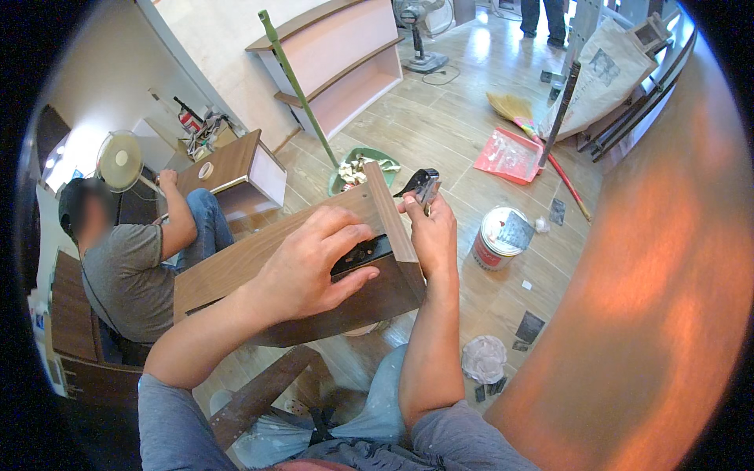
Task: The person applies edge banding to a wooden drawer front using a utility knife and a small metal tool. They trim the excess banding along the edges and press it into place, then flip the drawer to work on the opposite side.
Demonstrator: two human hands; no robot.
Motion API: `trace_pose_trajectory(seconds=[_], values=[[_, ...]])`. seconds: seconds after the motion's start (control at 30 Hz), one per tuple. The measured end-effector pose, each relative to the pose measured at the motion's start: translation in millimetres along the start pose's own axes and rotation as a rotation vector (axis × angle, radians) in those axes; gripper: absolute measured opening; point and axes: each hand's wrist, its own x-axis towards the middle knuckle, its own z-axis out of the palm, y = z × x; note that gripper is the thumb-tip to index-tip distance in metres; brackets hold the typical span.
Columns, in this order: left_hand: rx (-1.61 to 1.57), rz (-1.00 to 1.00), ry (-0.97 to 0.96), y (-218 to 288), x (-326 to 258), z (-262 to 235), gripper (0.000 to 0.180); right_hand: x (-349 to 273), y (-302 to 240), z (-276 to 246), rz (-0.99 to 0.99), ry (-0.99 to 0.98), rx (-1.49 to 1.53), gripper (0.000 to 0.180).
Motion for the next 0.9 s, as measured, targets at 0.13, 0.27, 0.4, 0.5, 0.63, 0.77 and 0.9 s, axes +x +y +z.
trace_pose_trajectory(seconds=[0.13,0.27,0.4,0.5,0.63,0.77,0.9], values=[[-0.015,-0.005,-0.065,-6,2,-3,0.046,1,2,1,-0.004,0.002,0.012,0.026],[-0.062,-0.011,-0.010,-9,2,-3,0.044,4,9,3,-0.032,0.007,0.067,0.026],[-0.100,-0.046,0.018,-10,0,-1,0.041,5,12,2,-0.032,0.012,0.021,0.027],[-0.093,-0.039,0.029,-10,0,-1,0.042,4,10,1,-0.022,0.008,0.016,0.027],[-0.088,-0.046,0.009,-9,2,-2,0.043,2,8,1,-0.023,0.011,0.037,0.028],[-0.058,-0.028,-0.021,-7,3,-4,0.043,2,8,1,-0.030,0.001,0.049,0.028],[-0.031,0.019,-0.039,-7,5,-5,0.042,3,8,2,-0.027,0.011,0.029,0.028]])
